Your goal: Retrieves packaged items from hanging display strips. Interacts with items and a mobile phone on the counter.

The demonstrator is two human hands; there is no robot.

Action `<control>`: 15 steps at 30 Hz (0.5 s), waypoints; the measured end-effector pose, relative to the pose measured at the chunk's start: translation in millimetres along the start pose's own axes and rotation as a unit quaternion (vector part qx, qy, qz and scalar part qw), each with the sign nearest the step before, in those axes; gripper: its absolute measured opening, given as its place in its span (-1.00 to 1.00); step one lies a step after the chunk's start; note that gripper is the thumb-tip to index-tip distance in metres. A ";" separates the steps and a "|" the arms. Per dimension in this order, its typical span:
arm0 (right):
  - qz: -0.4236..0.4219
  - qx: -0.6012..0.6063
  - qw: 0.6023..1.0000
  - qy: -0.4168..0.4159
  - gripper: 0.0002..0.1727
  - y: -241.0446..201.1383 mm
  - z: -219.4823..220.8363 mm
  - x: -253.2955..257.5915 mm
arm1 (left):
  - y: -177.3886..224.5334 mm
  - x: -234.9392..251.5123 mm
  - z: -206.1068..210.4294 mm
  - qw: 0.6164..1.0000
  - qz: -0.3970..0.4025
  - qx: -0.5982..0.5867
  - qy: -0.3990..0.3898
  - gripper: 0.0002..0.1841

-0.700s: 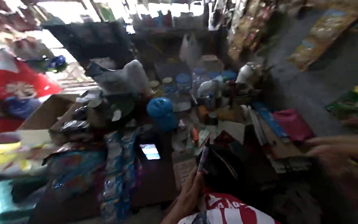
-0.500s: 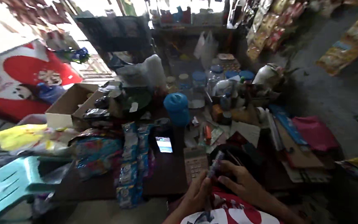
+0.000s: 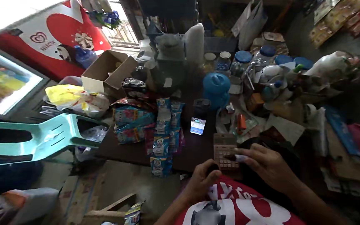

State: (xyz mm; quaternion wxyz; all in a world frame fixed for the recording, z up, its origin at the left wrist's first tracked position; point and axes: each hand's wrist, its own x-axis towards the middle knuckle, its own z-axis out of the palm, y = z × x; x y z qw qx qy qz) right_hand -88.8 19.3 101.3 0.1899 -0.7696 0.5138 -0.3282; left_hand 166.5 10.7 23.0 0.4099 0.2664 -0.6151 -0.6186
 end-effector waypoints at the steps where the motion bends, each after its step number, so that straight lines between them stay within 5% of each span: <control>1: -0.024 -0.031 0.999 -0.016 -0.51 -2.6 6.9 2.4 | 0.7 -2.5 -5.6 1.000 0.007 0.012 0.007 -0.53; 15: -0.141 -0.184 0.969 -0.083 -0.56 -45.5 41.3 29.0 | 13.1 -29.6 -75.6 0.989 0.046 0.120 -0.076 -0.51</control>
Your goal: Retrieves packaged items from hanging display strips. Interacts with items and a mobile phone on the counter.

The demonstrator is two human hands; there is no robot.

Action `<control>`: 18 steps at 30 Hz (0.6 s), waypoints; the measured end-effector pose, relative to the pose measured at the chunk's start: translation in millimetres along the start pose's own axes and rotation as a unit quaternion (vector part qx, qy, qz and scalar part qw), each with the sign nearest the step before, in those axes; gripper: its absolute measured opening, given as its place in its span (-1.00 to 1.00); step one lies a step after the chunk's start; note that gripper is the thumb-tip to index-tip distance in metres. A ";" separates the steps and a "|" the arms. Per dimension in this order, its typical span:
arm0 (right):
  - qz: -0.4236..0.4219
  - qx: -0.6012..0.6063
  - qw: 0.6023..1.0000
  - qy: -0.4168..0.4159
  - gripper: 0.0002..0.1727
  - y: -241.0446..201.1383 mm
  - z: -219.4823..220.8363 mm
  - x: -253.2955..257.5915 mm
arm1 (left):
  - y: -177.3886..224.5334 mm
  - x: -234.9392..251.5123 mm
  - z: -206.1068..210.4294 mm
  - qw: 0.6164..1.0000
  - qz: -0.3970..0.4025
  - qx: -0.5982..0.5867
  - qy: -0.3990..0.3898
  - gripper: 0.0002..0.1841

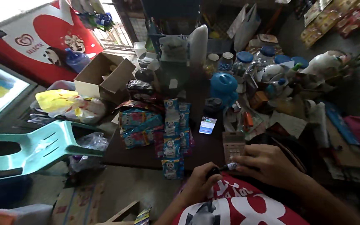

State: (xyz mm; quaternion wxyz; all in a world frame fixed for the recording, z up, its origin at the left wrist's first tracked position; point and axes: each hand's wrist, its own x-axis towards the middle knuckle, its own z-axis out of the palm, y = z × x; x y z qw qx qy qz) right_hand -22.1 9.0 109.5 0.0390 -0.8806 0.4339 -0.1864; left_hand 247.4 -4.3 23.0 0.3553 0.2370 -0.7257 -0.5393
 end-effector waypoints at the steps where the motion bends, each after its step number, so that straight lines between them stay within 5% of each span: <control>1: 0.001 0.001 1.000 0.000 -0.57 -3.3 2.9 1.6 | -0.6 -1.1 -3.6 1.000 0.000 -0.001 -0.006 -0.52; 9: -0.016 -0.018 0.998 -0.057 -0.58 -34.2 21.7 10.9 | -0.4 -3.6 -26.1 0.983 -0.042 0.093 -0.156 -0.65; 13: -0.006 0.125 0.991 -0.050 -0.61 -44.4 36.5 12.3 | -13.3 -4.3 -33.9 0.989 0.112 0.063 -0.075 -0.41; 18: 0.024 0.203 0.978 0.036 -0.67 -72.3 63.5 24.0 | -18.9 -0.2 -31.2 0.989 0.124 -0.078 -0.015 -0.31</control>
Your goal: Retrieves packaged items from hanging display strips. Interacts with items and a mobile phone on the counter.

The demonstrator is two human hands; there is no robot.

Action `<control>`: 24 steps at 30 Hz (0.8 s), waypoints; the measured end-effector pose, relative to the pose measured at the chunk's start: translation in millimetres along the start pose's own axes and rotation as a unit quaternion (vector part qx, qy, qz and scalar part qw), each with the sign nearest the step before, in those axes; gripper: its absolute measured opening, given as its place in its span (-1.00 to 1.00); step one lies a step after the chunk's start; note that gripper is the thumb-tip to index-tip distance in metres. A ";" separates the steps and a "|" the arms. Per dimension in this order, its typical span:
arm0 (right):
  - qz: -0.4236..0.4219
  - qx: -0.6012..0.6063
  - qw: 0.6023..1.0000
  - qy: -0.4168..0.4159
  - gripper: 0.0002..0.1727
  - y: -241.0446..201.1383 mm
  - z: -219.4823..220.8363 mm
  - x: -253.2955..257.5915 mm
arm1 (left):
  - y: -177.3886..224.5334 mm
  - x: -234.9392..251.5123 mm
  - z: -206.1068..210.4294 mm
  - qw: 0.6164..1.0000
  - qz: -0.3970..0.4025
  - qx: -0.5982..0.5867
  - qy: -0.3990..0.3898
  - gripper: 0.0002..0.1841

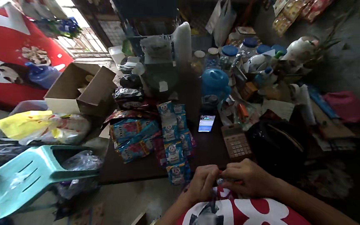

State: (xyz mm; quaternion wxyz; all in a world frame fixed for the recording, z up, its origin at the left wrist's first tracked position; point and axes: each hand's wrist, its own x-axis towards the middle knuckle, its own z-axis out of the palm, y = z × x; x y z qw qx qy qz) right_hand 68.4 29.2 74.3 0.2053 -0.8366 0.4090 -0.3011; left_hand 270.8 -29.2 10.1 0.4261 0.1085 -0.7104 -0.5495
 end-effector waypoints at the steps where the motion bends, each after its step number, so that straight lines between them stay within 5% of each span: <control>1: 0.011 0.004 1.000 0.007 -0.67 -1.5 3.5 2.8 | 0.0 0.2 -2.7 1.000 -0.028 -0.011 -0.004 -0.32; 7: 0.092 0.051 0.994 0.021 -0.64 10.4 19.3 6.3 | 2.4 10.7 -27.4 0.982 -0.161 0.080 -0.067 -0.41; 11: 0.189 0.075 0.978 -0.044 -0.59 59.6 39.5 -6.4 | -11.0 7.5 -39.8 0.929 -0.298 0.218 -0.012 -0.53; 18: 0.327 -0.024 0.941 -0.088 -0.55 129.9 81.9 -29.1 | -20.7 -19.1 -66.8 0.917 -0.326 0.227 0.033 -0.63; 24: 0.339 0.009 0.938 0.066 -0.61 137.6 58.0 -2.8 | -34.3 -31.7 -56.2 0.919 -0.328 0.213 0.047 -0.70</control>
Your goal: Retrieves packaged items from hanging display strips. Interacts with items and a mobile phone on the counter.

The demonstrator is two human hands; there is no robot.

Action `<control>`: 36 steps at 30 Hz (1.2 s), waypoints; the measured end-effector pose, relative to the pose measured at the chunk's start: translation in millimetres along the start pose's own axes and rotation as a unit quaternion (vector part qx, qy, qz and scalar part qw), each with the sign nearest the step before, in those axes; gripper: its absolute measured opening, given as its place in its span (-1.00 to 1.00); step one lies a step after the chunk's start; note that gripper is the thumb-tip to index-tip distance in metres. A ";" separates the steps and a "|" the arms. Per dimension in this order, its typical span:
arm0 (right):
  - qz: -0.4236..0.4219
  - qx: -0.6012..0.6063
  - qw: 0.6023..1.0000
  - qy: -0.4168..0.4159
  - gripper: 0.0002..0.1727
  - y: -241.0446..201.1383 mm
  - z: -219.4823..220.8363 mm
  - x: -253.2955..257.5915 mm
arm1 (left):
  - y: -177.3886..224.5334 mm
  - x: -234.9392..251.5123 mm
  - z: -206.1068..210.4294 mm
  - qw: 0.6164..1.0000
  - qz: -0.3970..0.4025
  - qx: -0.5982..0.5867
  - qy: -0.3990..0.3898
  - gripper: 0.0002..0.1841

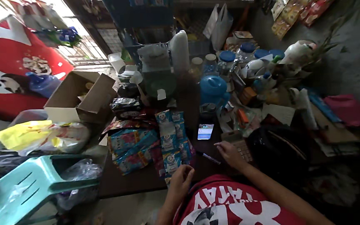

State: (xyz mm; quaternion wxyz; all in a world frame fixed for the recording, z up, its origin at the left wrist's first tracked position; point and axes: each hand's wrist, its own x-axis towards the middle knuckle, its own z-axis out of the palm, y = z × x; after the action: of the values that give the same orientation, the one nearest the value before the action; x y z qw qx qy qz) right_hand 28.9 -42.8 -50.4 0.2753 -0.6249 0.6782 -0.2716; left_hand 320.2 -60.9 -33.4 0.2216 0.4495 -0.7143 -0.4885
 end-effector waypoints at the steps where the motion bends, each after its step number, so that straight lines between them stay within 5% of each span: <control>1: -0.005 0.016 0.999 0.033 -0.61 -1.3 -5.4 6.6 | -1.1 0.2 3.1 1.000 -0.008 -0.003 -0.006 -0.70; 6: -0.001 0.062 0.987 0.149 -0.54 -17.0 -39.4 47.5 | -5.9 11.8 19.7 1.000 -0.012 0.003 0.018 -0.62; 10: -0.073 0.062 0.977 0.189 -0.53 -34.8 -62.2 81.4 | 11.1 54.5 42.5 0.986 0.057 -0.003 0.156 -0.01; 16: -0.090 -0.030 0.985 0.142 -0.50 -56.5 -83.6 120.6 | 7.1 126.9 88.1 0.967 0.108 0.084 0.214 0.32; 23: -0.011 -0.180 0.984 -0.006 -0.13 -88.4 -81.3 146.1 | -9.1 156.8 135.1 0.943 0.067 0.095 0.312 0.38; 27: 0.047 -0.190 0.975 -0.109 -0.23 -98.4 -79.2 159.1 | -4.7 163.1 140.9 0.937 0.035 0.085 0.337 0.34; 36: 0.025 -0.196 0.973 -0.120 -0.22 -93.9 -80.4 164.7 | 0.2 172.4 143.2 0.922 0.004 0.097 0.375 0.15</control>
State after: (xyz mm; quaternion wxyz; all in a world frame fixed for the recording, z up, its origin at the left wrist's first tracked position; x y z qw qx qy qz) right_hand 26.0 -211.8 67.2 0.2334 -0.6773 0.6959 -0.0491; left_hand 126.1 -137.5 -115.1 0.4308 0.6160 -0.6247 -0.2116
